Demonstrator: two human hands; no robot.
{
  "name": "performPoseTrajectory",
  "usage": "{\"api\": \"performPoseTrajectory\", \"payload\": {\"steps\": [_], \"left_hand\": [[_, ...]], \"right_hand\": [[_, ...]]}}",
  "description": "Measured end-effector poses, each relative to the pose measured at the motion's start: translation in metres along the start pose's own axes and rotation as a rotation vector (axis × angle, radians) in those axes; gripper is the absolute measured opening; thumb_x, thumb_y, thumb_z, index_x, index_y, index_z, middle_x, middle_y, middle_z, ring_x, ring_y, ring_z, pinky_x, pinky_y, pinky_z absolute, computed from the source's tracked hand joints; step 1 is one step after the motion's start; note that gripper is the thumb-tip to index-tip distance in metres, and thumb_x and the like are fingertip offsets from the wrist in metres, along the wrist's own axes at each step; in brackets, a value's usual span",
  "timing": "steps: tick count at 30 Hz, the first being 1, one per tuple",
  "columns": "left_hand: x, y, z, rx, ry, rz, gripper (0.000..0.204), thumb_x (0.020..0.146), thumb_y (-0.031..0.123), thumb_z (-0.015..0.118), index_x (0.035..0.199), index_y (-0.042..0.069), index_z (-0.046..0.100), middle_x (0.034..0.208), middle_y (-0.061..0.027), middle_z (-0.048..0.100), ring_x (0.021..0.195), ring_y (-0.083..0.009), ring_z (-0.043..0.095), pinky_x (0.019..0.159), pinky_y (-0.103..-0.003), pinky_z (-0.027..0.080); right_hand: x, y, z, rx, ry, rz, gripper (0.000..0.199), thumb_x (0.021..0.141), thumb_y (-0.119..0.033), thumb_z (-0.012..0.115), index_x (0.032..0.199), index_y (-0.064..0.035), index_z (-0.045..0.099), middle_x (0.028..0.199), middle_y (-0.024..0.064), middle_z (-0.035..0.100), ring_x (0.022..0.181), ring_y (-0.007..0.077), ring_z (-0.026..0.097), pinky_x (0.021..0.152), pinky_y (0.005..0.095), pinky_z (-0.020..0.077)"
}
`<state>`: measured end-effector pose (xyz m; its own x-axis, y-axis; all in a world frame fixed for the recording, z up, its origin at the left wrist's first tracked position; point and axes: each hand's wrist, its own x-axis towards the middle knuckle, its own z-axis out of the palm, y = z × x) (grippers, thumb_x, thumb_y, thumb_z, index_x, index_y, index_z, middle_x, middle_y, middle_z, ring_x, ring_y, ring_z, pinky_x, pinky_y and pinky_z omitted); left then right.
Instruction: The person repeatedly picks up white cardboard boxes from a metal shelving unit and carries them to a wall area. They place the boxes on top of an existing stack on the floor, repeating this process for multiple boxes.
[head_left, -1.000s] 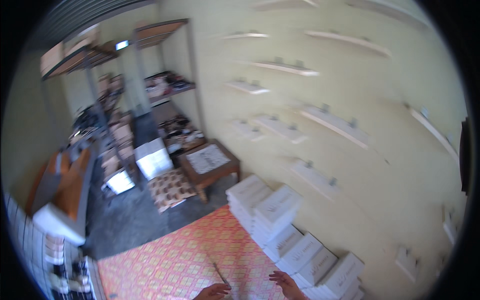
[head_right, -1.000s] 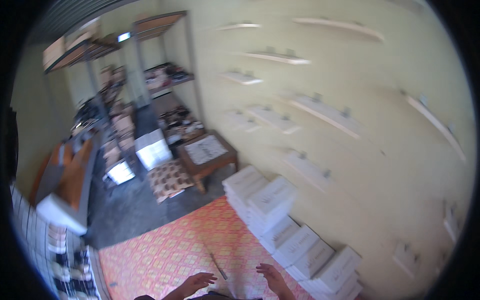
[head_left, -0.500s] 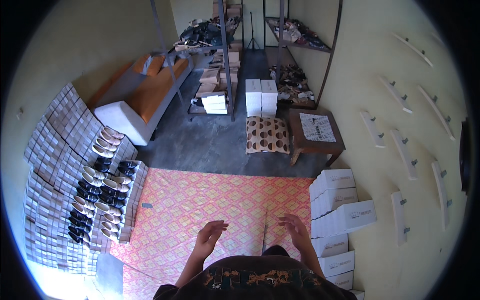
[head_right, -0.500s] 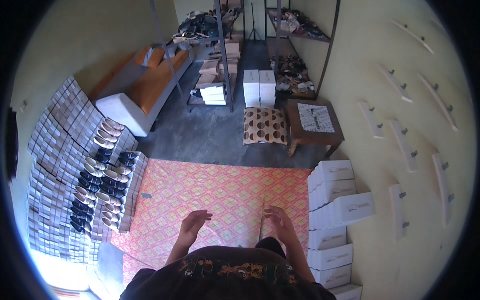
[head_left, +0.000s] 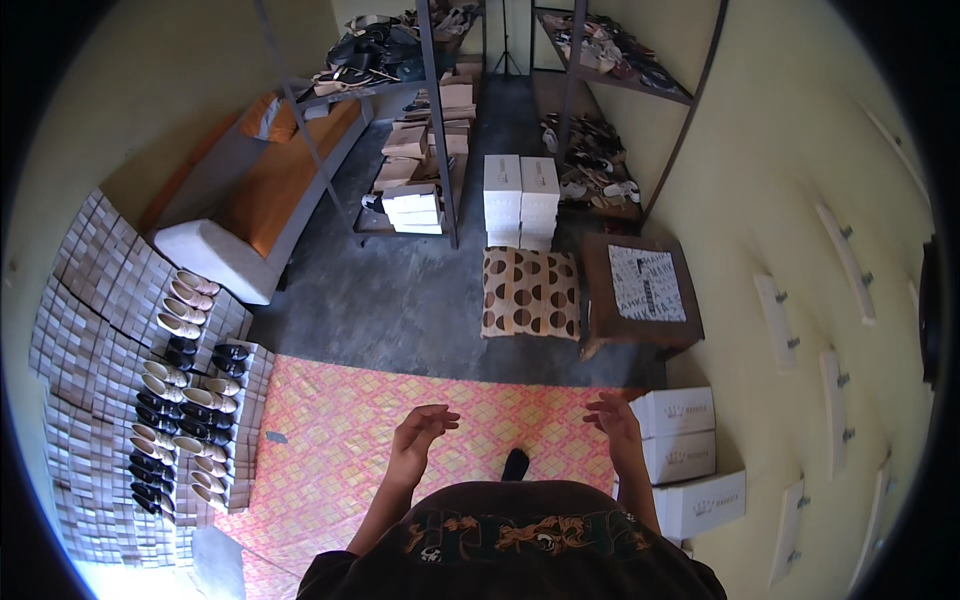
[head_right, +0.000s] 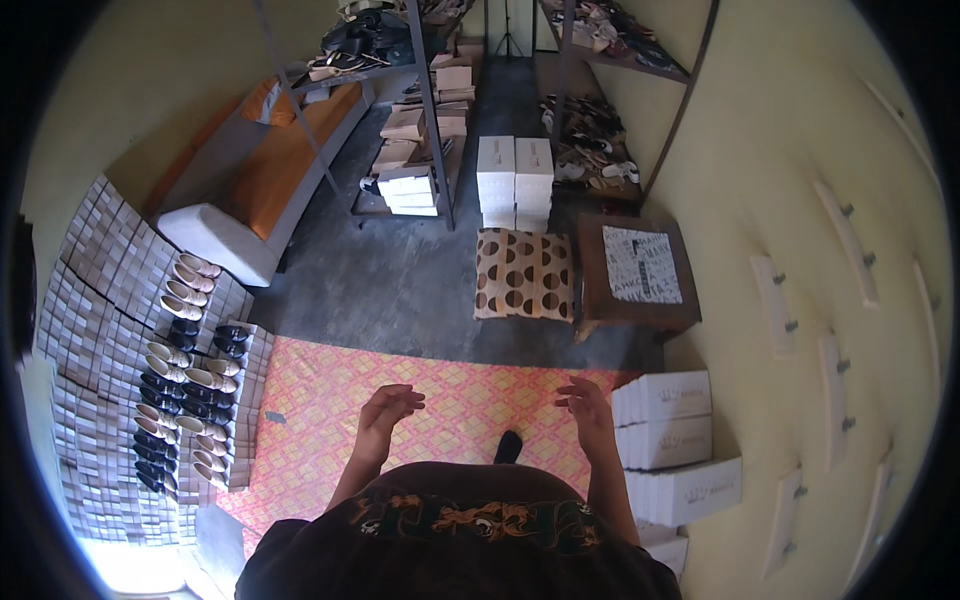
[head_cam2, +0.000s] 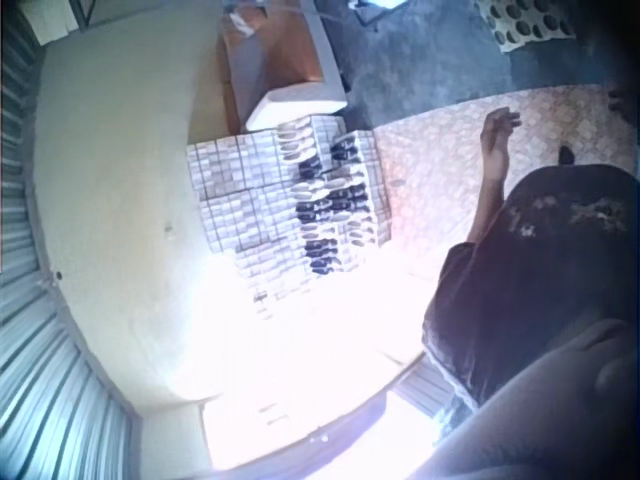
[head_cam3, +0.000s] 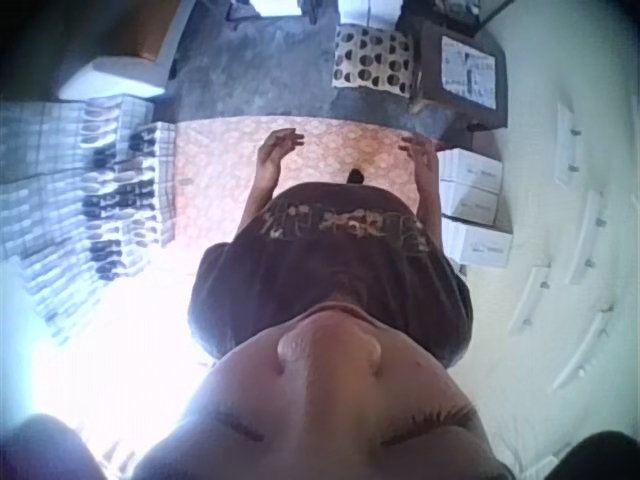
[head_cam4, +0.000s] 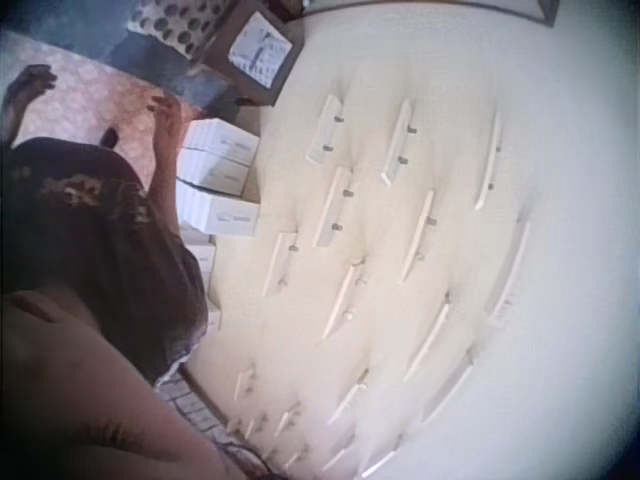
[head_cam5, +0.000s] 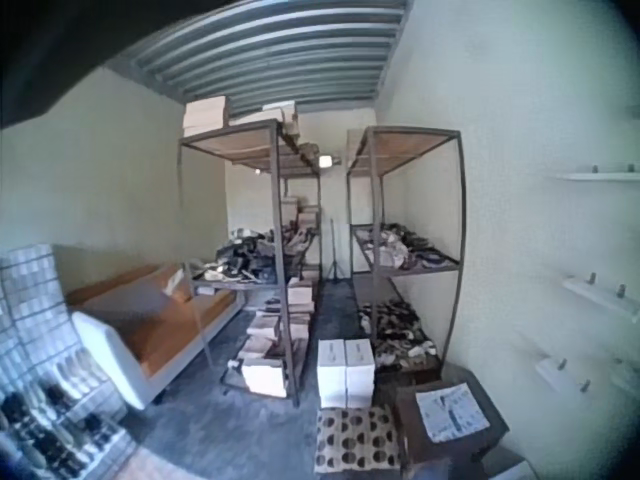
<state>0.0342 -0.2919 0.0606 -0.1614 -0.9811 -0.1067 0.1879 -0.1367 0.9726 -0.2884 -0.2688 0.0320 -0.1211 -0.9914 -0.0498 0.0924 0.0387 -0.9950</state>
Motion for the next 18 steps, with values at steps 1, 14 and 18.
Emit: {"api": "performPoseTrajectory", "payload": {"steps": [1,14,18], "left_hand": [[0.020,0.001,0.001,0.005,-0.009,0.044,0.023,0.087,0.000,0.043,0.110,-0.002,0.049,0.102,-0.0129,0.060,0.095,-0.0193,0.056,0.086,-0.031,0.042],[0.220,0.021,-0.082,0.058,0.217,-0.012,0.023,0.087,0.005,0.047,0.108,-0.002,0.051,0.096,-0.0129,0.060,0.090,-0.0189,0.057,0.082,-0.030,0.044],[0.307,0.042,-0.123,0.103,0.191,0.054,0.022,0.087,0.007,0.048,0.107,-0.003,0.051,0.094,-0.0119,0.060,0.087,-0.0184,0.057,0.081,-0.030,0.044]], "right_hand": [[0.028,-0.001,-0.002,-0.010,-0.043,-0.016,0.029,0.087,-0.003,0.045,0.116,0.0000,0.045,0.101,0.0119,0.056,0.088,0.0201,0.057,0.080,0.0314,0.0450],[0.309,-0.004,0.094,0.006,-0.273,-0.040,0.030,0.089,-0.007,0.046,0.118,-0.0015,0.044,0.099,0.0114,0.056,0.089,0.0195,0.056,0.081,0.0320,0.0434],[0.357,-0.010,0.117,0.018,-0.181,-0.033,0.029,0.089,-0.006,0.046,0.118,-0.0023,0.044,0.101,0.0103,0.055,0.090,0.0170,0.055,0.079,0.0295,0.0445]]}}
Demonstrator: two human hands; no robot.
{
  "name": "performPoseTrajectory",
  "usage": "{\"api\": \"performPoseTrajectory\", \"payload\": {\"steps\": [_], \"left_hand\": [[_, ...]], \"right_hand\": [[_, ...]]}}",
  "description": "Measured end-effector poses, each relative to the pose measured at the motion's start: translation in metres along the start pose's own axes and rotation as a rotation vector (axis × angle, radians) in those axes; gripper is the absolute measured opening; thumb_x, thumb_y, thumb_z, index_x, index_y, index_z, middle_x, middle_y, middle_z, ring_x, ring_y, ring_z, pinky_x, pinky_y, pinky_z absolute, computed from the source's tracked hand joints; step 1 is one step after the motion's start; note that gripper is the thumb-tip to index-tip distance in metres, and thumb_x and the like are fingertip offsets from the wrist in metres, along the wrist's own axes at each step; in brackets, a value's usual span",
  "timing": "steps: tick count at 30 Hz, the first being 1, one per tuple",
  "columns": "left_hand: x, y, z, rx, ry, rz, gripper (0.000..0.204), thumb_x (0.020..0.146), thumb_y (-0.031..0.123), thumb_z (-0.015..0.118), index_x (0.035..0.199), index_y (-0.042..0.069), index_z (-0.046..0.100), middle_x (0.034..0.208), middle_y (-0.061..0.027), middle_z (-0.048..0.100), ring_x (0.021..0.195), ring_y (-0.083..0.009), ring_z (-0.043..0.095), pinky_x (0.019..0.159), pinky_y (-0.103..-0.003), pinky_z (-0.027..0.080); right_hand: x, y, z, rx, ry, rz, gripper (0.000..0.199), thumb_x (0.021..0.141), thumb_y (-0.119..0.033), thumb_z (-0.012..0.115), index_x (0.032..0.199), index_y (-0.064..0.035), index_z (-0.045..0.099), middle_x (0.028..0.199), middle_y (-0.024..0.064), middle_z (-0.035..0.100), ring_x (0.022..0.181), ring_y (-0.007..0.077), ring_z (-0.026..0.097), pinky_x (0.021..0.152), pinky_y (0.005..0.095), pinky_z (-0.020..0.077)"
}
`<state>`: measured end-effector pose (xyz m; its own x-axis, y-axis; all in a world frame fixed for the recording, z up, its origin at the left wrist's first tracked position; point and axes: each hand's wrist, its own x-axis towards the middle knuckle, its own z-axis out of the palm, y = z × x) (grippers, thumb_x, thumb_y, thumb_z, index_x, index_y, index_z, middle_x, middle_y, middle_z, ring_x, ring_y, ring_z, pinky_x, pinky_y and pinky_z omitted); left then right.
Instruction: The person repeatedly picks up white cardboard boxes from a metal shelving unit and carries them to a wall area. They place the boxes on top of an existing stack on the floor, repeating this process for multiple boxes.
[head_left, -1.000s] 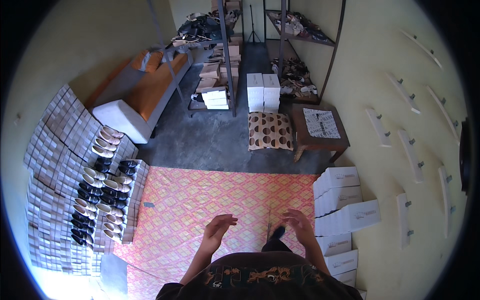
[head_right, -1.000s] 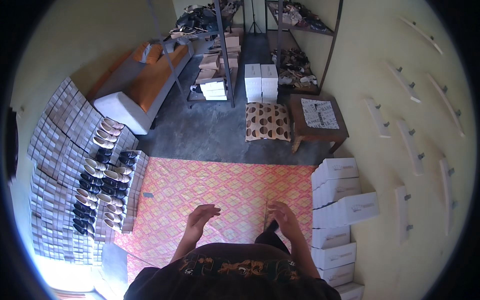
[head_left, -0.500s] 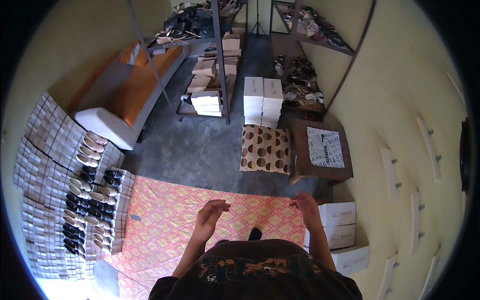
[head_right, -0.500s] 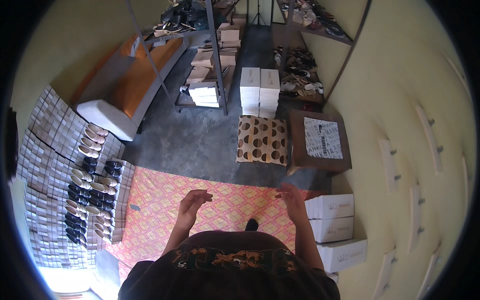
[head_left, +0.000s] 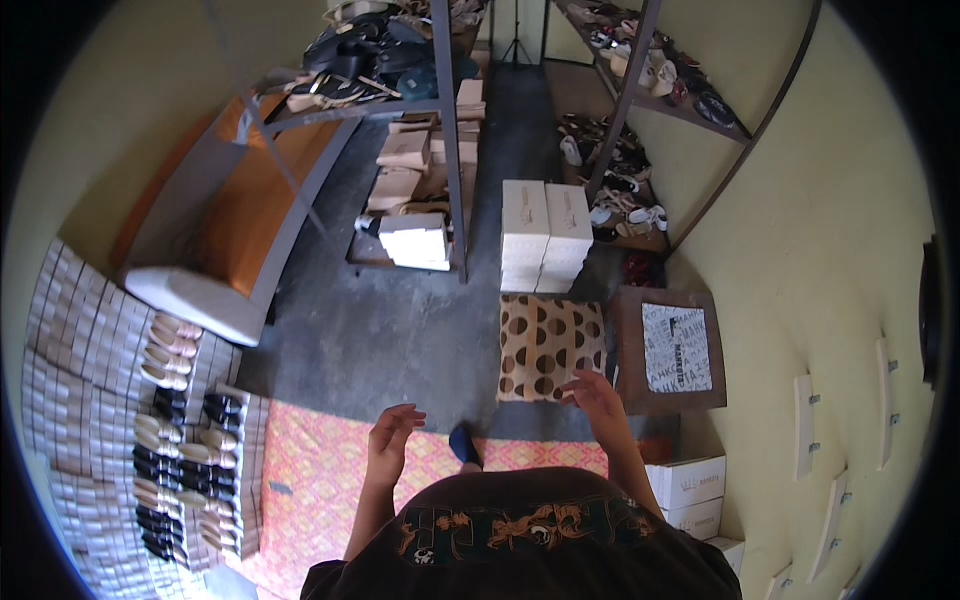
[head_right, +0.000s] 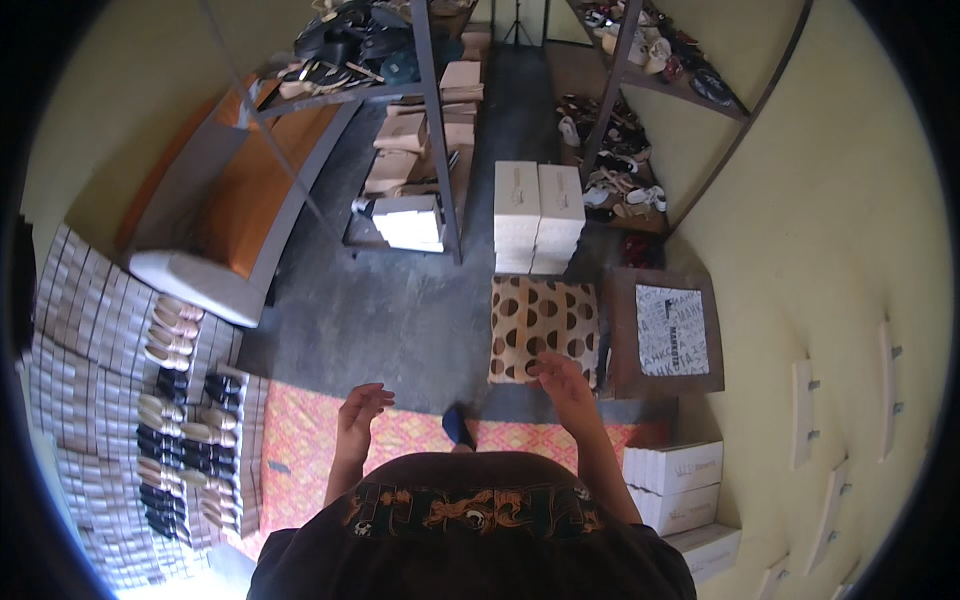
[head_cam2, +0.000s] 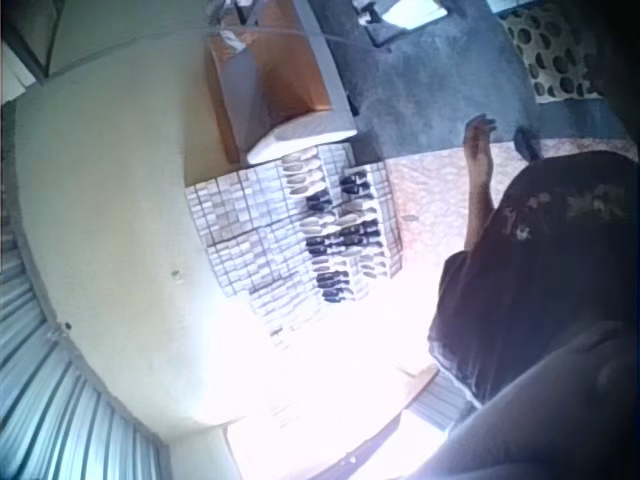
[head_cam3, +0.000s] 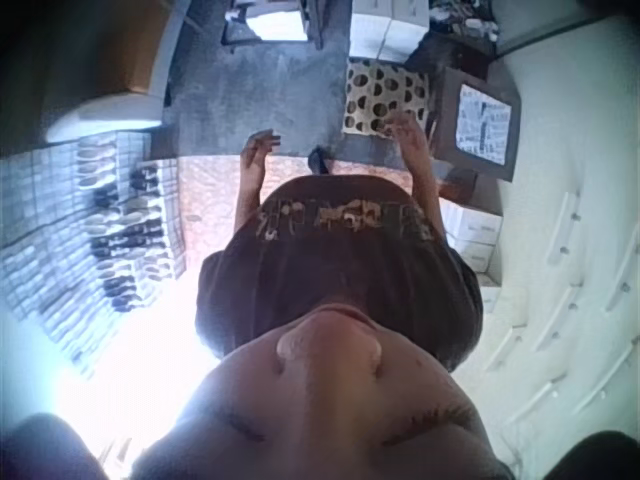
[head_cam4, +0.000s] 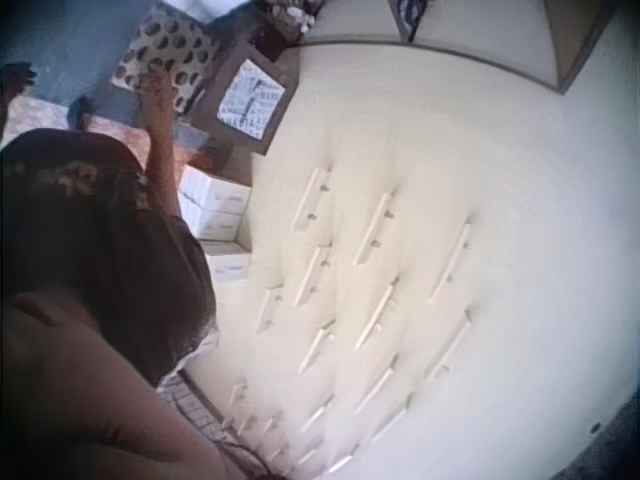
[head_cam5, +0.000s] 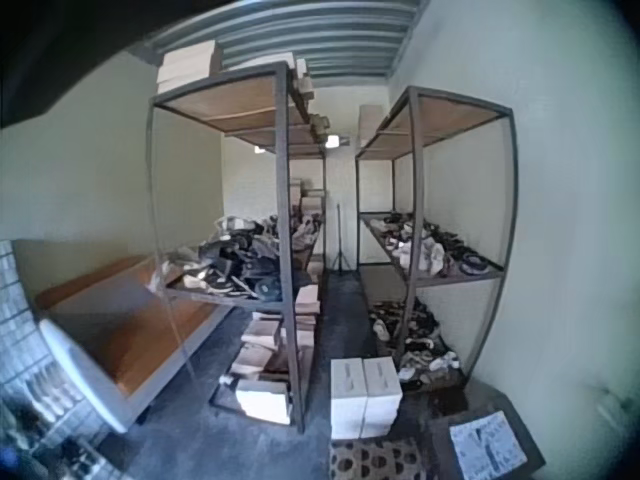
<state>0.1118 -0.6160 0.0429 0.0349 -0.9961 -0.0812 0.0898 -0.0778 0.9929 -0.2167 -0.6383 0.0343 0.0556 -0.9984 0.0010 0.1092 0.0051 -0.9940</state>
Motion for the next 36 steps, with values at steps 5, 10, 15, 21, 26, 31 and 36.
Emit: {"api": "performPoseTrajectory", "payload": {"steps": [5,10,15,21,26,31,36], "left_hand": [[0.127,0.013,-0.002,0.048,-0.172,0.171,0.020,0.089,0.007,0.046,0.107,-0.001,0.052,0.094,-0.0097,0.060,0.088,-0.0172,0.054,0.081,-0.030,0.043],[0.207,0.017,0.032,-0.010,-0.250,0.070,0.020,0.089,0.005,0.045,0.107,-0.001,0.052,0.095,-0.0091,0.059,0.089,-0.0176,0.054,0.081,-0.030,0.043],[0.260,0.005,0.088,-0.062,-0.400,-0.006,0.020,0.089,0.006,0.044,0.108,0.001,0.051,0.097,-0.0089,0.058,0.090,-0.0173,0.055,0.082,-0.030,0.043],[0.320,0.001,0.146,0.000,-0.562,-0.134,0.021,0.090,0.010,0.044,0.109,0.002,0.051,0.099,-0.0088,0.058,0.091,-0.0168,0.055,0.082,-0.030,0.042],[0.390,-0.012,0.170,-0.033,-0.441,-0.294,0.023,0.090,0.014,0.046,0.110,0.002,0.051,0.102,-0.0096,0.058,0.091,-0.0161,0.055,0.081,-0.028,0.042],[0.472,-0.065,0.178,-0.064,-0.394,-0.530,0.026,0.088,0.021,0.048,0.110,0.008,0.052,0.103,-0.0062,0.059,0.094,-0.0158,0.054,0.080,-0.032,0.040],[0.577,-0.131,0.200,0.136,-0.423,-0.714,0.036,0.083,0.030,0.052,0.114,0.012,0.047,0.106,-0.0039,0.056,0.097,-0.0166,0.052,0.079,-0.036,0.039]], "right_hand": [[0.059,-0.009,-0.015,-0.095,0.090,0.017,0.031,0.088,-0.005,0.047,0.118,0.0001,0.042,0.100,0.0109,0.055,0.087,0.0162,0.056,0.078,0.0284,0.0444],[0.090,0.003,-0.033,-0.011,0.227,0.019,0.032,0.088,-0.010,0.048,0.118,-0.0009,0.043,0.096,0.0113,0.058,0.086,0.0177,0.057,0.072,0.0270,0.0423],[0.141,0.013,-0.072,0.024,0.297,0.066,0.033,0.087,-0.011,0.049,0.118,-0.0010,0.043,0.100,0.0115,0.057,0.084,0.0180,0.059,0.074,0.0274,0.0436],[0.240,0.008,-0.099,0.063,0.305,0.047,0.032,0.087,-0.013,0.050,0.118,-0.0057,0.045,0.102,0.0090,0.058,0.086,0.0157,0.058,0.076,0.0269,0.0425],[0.325,0.024,-0.120,0.154,0.243,0.115,0.031,0.087,-0.009,0.050,0.116,-0.0040,0.046,0.101,0.0101,0.058,0.087,0.0170,0.057,0.079,0.0292,0.0431],[0.404,0.083,-0.150,0.185,0.400,0.134,0.025,0.088,-0.012,0.049,0.112,-0.0058,0.049,0.102,0.0063,0.058,0.087,0.0154,0.058,0.074,0.0262,0.0426],[0.482,0.168,-0.176,0.118,0.574,0.164,0.025,0.086,-0.012,0.049,0.110,-0.0085,0.051,0.102,0.0049,0.058,0.087,0.0143,0.058,0.068,0.0252,0.0424]]}}
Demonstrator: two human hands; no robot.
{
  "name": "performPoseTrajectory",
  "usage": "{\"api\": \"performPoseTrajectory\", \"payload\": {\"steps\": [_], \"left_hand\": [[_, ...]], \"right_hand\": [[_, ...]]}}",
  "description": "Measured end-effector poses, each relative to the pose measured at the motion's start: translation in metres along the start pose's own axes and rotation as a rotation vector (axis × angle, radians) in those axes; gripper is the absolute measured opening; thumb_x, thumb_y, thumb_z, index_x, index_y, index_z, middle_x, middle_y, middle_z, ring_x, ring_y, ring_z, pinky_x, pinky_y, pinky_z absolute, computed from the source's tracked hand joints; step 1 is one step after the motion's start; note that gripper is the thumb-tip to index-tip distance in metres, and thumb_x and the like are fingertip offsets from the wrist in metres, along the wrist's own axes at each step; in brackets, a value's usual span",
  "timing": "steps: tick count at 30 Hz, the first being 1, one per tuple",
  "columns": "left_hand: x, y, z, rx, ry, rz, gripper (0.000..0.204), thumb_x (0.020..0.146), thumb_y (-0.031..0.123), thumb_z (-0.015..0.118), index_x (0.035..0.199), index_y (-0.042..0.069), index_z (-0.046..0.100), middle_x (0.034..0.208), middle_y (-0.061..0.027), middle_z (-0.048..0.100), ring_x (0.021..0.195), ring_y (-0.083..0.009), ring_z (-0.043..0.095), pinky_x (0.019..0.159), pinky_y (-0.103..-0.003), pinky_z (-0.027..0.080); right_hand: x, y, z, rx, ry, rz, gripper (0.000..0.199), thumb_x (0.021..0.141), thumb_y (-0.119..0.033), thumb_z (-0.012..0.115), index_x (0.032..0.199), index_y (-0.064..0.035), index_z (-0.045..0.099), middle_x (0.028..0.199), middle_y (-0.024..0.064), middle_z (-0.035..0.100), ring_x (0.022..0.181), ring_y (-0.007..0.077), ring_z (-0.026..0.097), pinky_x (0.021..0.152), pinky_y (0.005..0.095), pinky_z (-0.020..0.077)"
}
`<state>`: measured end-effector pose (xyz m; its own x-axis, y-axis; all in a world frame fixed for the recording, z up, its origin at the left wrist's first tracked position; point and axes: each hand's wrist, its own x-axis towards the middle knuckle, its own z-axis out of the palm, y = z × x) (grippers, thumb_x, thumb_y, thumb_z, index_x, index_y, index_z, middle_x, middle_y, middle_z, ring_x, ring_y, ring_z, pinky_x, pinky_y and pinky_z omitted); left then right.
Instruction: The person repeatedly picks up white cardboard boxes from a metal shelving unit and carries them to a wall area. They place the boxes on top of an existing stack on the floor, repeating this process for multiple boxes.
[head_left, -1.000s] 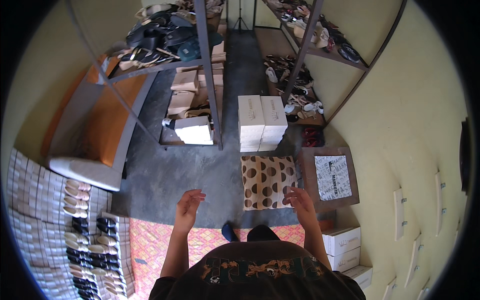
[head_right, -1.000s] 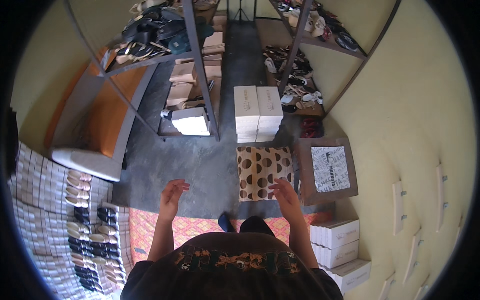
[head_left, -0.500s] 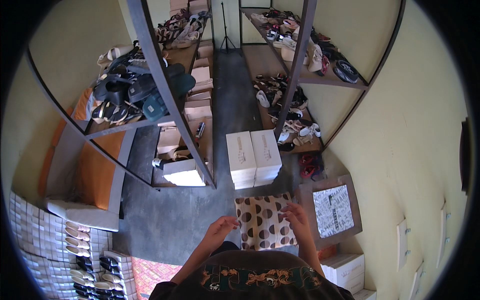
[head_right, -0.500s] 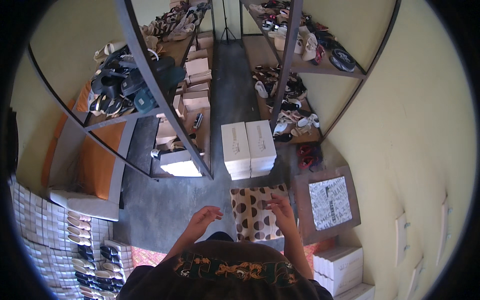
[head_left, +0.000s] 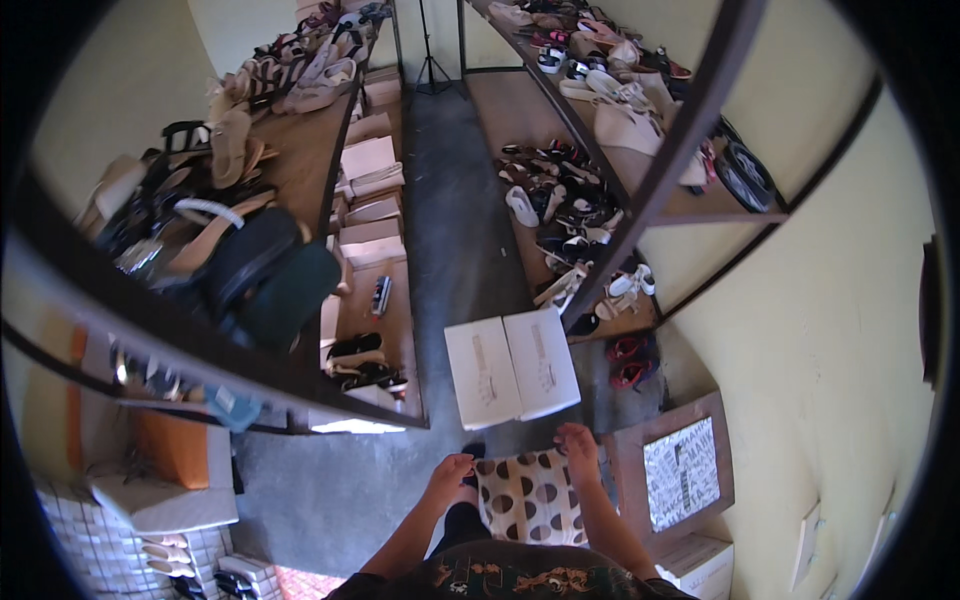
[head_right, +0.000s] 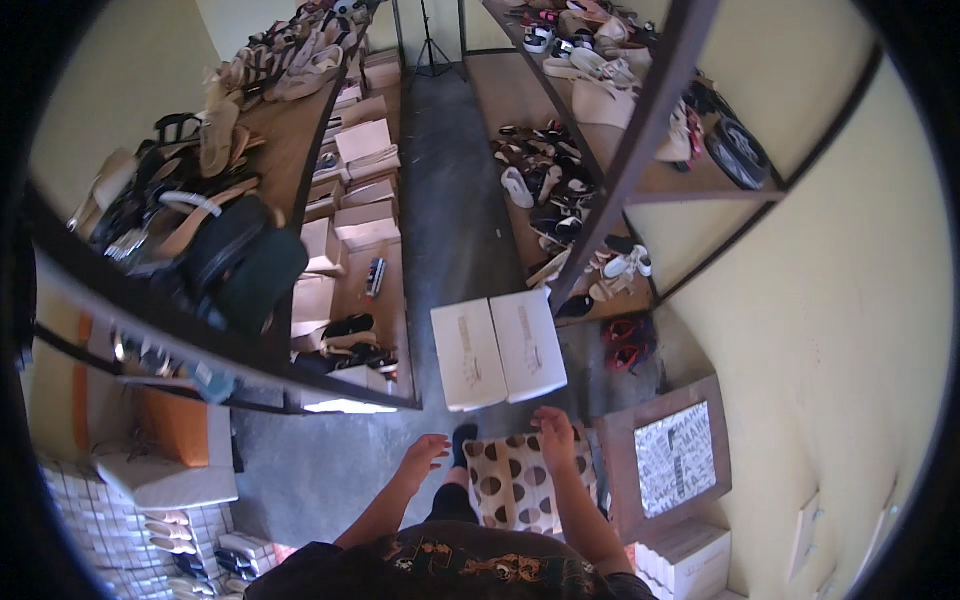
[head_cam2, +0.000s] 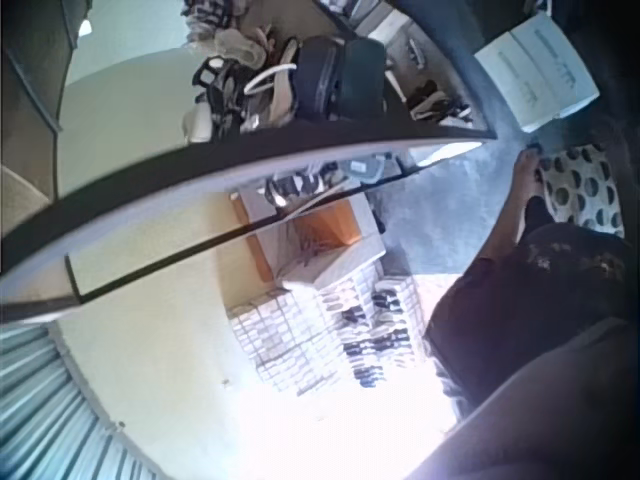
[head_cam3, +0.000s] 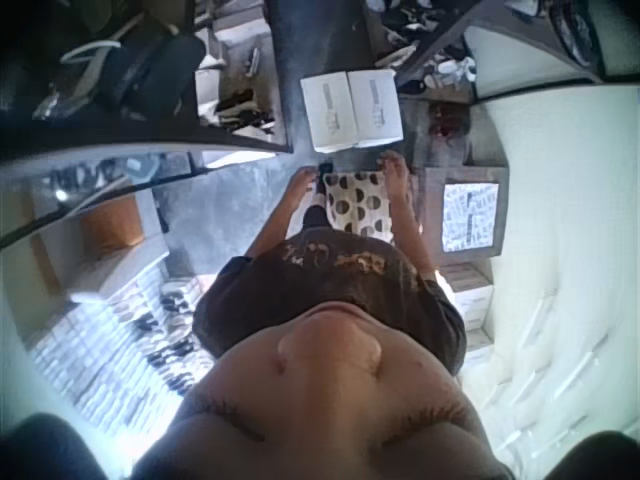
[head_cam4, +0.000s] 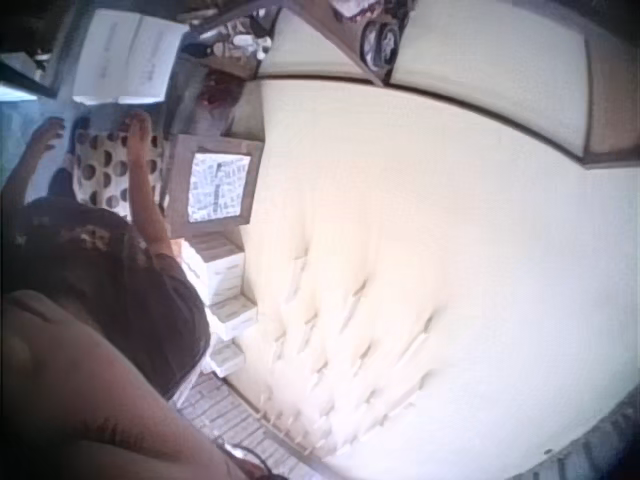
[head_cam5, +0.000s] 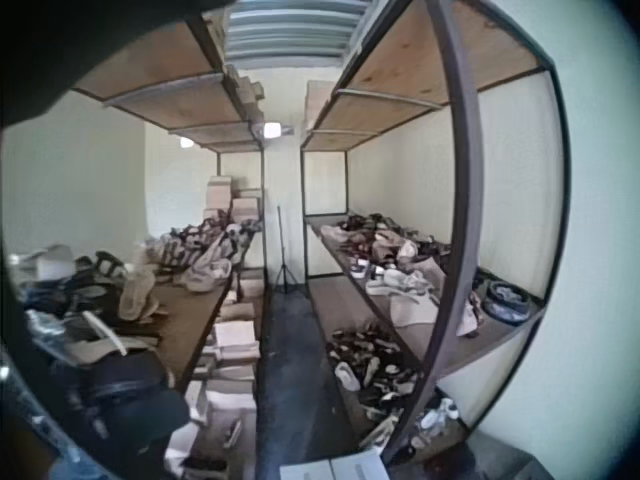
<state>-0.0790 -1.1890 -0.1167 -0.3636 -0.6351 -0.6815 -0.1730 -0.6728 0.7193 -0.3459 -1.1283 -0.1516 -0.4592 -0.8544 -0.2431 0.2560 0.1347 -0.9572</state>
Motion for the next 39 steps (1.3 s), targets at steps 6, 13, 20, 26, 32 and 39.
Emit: {"api": "performPoseTrajectory", "payload": {"steps": [6,13,20,26,32,39], "left_hand": [[0.187,-0.012,-0.028,-0.035,0.286,-0.150,0.044,0.077,0.026,0.060,0.116,0.009,0.046,0.093,-0.0058,0.056,0.081,-0.0171,0.053,0.068,-0.032,0.043],[0.298,-0.034,-0.042,-0.114,0.373,-0.243,0.068,0.073,0.024,0.063,0.129,0.007,0.029,0.112,-0.0145,0.051,0.098,-0.0242,0.053,0.077,-0.039,0.045],[0.293,-0.057,-0.044,-0.039,0.163,0.048,0.073,0.077,0.026,0.065,0.134,0.007,0.023,0.117,-0.0142,0.049,0.105,-0.0246,0.051,0.088,-0.037,0.043],[0.236,-0.061,-0.047,-0.121,0.078,0.128,0.079,0.078,0.016,0.064,0.139,0.013,0.014,0.126,-0.0152,0.041,0.115,-0.0269,0.043,0.092,-0.037,0.039],[0.139,-0.022,-0.044,-0.167,0.044,-0.042,0.078,0.080,0.014,0.063,0.139,0.018,0.012,0.122,-0.0153,0.043,0.108,-0.0247,0.048,0.082,-0.037,0.046],[0.063,0.031,-0.059,0.071,-0.289,0.019,0.074,0.079,0.016,0.064,0.137,0.014,0.018,0.112,-0.0148,0.051,0.098,-0.0229,0.055,0.075,-0.037,0.049]], "right_hand": [[0.116,0.120,0.026,-0.489,0.024,0.132,0.036,0.080,-0.009,0.052,0.116,-0.0058,0.047,0.107,0.0115,0.055,0.094,0.0213,0.056,0.076,0.0320,0.0460],[0.191,0.155,0.084,-0.842,0.113,0.272,0.050,0.071,-0.022,0.060,0.115,-0.0025,0.046,0.104,0.0213,0.049,0.095,0.0363,0.052,0.083,0.0423,0.0435],[0.197,0.157,0.078,-0.805,0.040,0.281,0.050,0.071,-0.026,0.063,0.114,-0.0056,0.050,0.101,0.0192,0.051,0.091,0.0344,0.054,0.081,0.0403,0.0440],[0.171,0.143,0.068,-0.765,-0.056,0.295,0.051,0.072,-0.021,0.067,0.118,-0.0091,0.050,0.108,0.0171,0.046,0.089,0.0259,0.052,0.079,0.0346,0.0457],[0.113,0.120,0.062,-0.498,-0.099,0.253,0.053,0.076,-0.026,0.065,0.124,-0.0136,0.046,0.123,0.0179,0.039,0.107,0.0304,0.046,0.085,0.0370,0.0446],[-0.034,0.017,0.069,0.019,-0.118,0.124,0.066,0.083,-0.023,0.060,0.138,-0.0129,0.024,0.133,0.0176,0.036,0.122,0.0257,0.034,0.100,0.0375,0.0283]]}}
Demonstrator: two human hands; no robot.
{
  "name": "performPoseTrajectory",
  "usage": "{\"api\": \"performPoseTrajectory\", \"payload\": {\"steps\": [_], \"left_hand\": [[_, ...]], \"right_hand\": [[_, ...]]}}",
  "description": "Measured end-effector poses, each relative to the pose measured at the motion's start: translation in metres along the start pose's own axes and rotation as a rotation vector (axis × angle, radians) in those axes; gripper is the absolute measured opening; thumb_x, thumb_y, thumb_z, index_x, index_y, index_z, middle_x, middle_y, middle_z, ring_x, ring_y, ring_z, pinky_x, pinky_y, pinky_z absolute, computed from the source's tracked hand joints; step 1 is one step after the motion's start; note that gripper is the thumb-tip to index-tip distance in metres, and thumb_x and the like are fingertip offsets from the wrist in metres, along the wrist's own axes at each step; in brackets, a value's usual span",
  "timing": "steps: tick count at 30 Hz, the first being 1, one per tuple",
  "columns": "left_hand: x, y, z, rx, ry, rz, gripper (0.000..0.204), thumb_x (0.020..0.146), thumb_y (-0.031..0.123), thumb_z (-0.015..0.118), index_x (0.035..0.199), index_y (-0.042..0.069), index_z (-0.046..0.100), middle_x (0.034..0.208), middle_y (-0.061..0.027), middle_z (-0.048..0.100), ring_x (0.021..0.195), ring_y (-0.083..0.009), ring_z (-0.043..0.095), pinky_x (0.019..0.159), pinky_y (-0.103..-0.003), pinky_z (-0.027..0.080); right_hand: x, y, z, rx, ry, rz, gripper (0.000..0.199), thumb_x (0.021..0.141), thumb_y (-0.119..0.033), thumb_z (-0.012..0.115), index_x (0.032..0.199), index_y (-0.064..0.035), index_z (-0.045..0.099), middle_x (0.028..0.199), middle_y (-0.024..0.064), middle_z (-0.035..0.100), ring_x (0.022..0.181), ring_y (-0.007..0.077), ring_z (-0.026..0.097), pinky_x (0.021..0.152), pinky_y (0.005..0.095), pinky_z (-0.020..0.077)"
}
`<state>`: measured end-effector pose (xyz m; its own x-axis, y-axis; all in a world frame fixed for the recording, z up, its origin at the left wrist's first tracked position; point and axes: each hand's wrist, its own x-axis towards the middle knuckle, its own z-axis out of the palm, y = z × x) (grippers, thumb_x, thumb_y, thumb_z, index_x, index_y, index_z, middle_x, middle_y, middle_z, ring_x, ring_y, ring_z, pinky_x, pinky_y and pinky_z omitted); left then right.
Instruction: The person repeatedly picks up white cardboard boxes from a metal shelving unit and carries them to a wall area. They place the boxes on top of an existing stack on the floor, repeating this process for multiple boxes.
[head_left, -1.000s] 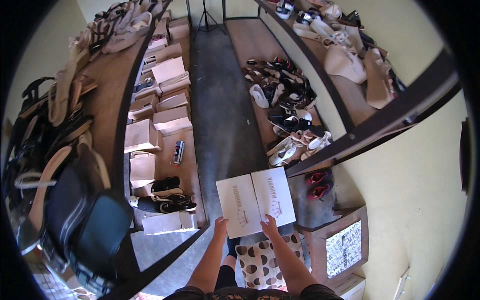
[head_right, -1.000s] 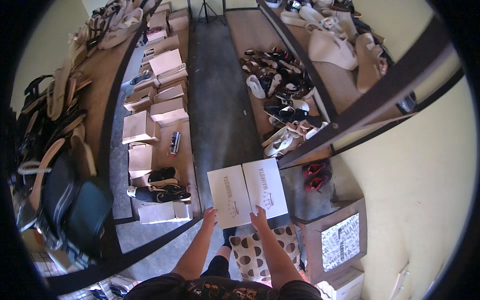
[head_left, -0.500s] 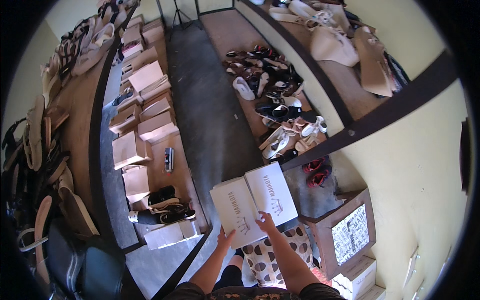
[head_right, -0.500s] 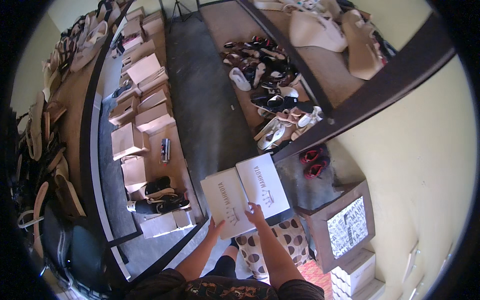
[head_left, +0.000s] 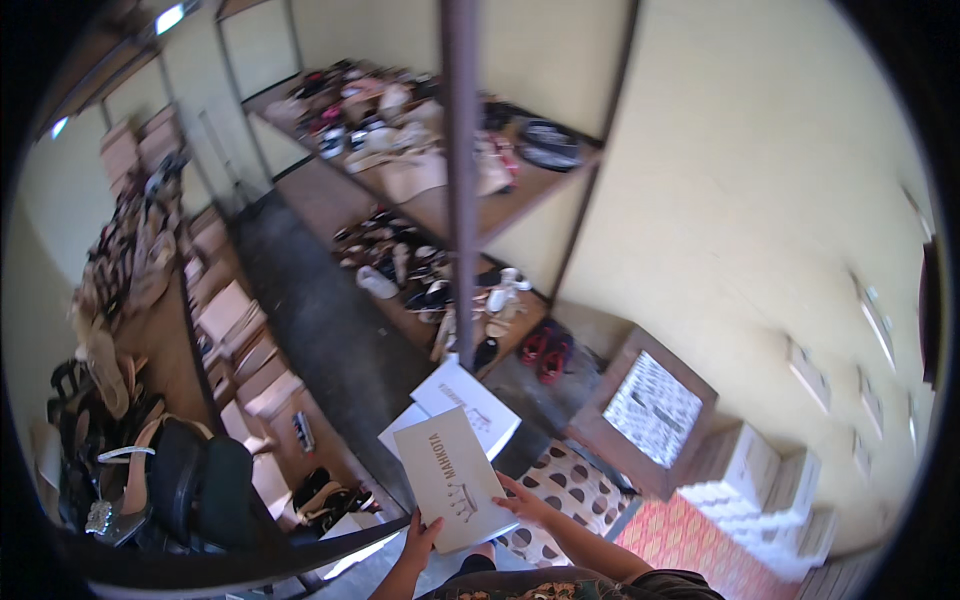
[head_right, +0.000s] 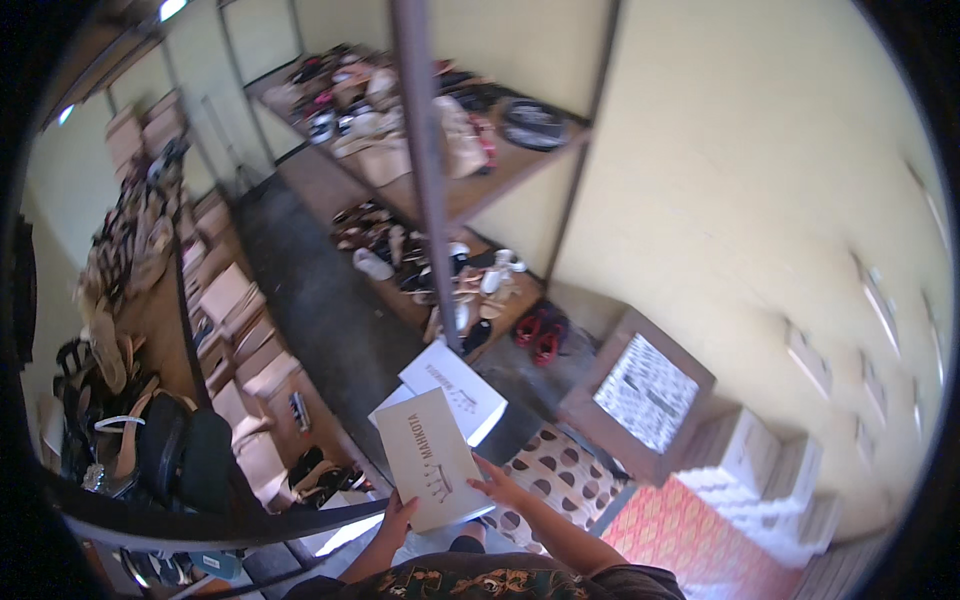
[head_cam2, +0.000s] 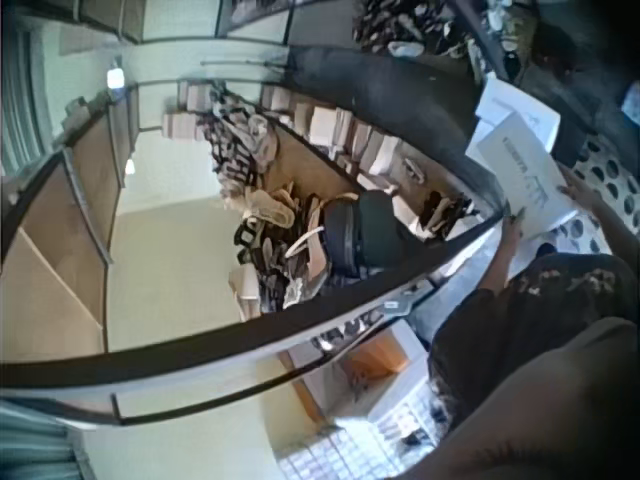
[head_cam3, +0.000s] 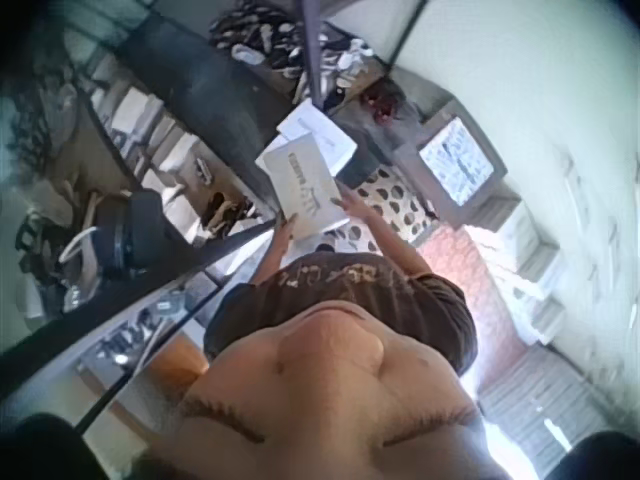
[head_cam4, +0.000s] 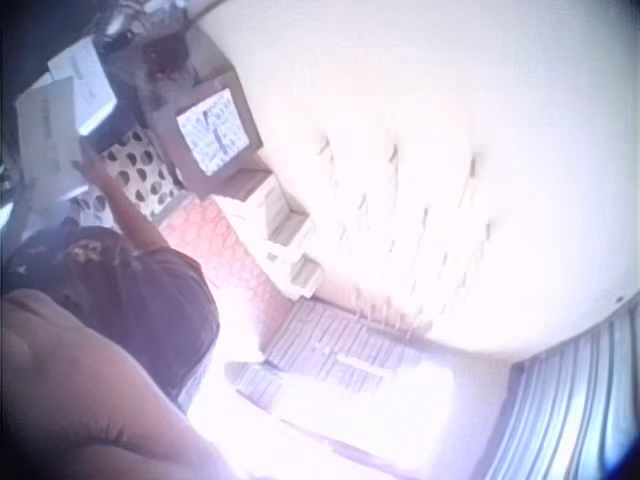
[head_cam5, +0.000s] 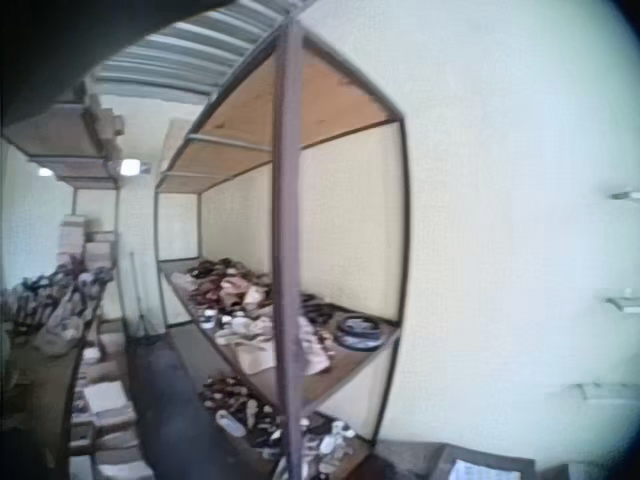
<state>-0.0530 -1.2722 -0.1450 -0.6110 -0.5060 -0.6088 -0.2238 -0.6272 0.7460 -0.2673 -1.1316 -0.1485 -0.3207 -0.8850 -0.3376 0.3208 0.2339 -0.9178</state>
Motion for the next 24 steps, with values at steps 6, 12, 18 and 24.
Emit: {"api": "performPoseTrajectory", "payload": {"steps": [6,12,18,24], "left_hand": [[-0.057,-0.016,0.069,0.274,-0.275,-0.163,0.071,0.077,0.018,0.065,0.134,0.009,0.023,0.110,-0.0155,0.053,0.097,-0.0255,0.056,0.074,-0.038,0.050],[-0.128,-0.090,0.145,0.438,-0.763,-0.199,0.070,0.077,0.020,0.066,0.133,0.005,0.026,0.106,-0.0146,0.055,0.096,-0.0227,0.056,0.080,-0.034,0.046],[-0.210,-0.148,0.220,0.740,-1.090,-0.266,0.071,0.078,0.023,0.067,0.133,0.004,0.027,0.105,-0.0127,0.056,0.094,-0.0189,0.056,0.080,-0.031,0.044],[-0.271,-0.201,0.261,0.930,-1.325,-0.337,0.065,0.081,0.029,0.061,0.131,0.001,0.031,0.116,-0.0146,0.051,0.106,-0.0198,0.050,0.089,-0.028,0.040]], "right_hand": [[-0.200,-0.015,0.012,0.167,0.307,0.053,0.077,0.083,-0.024,0.061,0.141,-0.0165,0.010,0.141,0.0161,0.024,0.130,0.0258,0.022,0.104,0.0369,0.0200],[-0.396,0.030,0.053,0.241,0.749,0.014,0.086,0.078,-0.041,0.063,0.141,-0.0170,0.008,0.138,0.0180,0.028,0.122,0.0301,0.035,0.088,0.0387,0.0391],[-0.517,0.099,0.133,0.460,1.310,-0.035,0.068,0.080,-0.041,0.060,0.130,-0.0065,0.029,0.115,0.0174,0.049,0.099,0.0218,0.051,0.071,0.0311,0.0444],[-0.580,0.113,0.196,0.764,1.621,-0.043,0.041,0.085,-0.036,0.054,0.106,-0.0009,0.045,0.091,0.0091,0.055,0.080,0.0150,0.055,0.067,0.0286,0.0463]]}}
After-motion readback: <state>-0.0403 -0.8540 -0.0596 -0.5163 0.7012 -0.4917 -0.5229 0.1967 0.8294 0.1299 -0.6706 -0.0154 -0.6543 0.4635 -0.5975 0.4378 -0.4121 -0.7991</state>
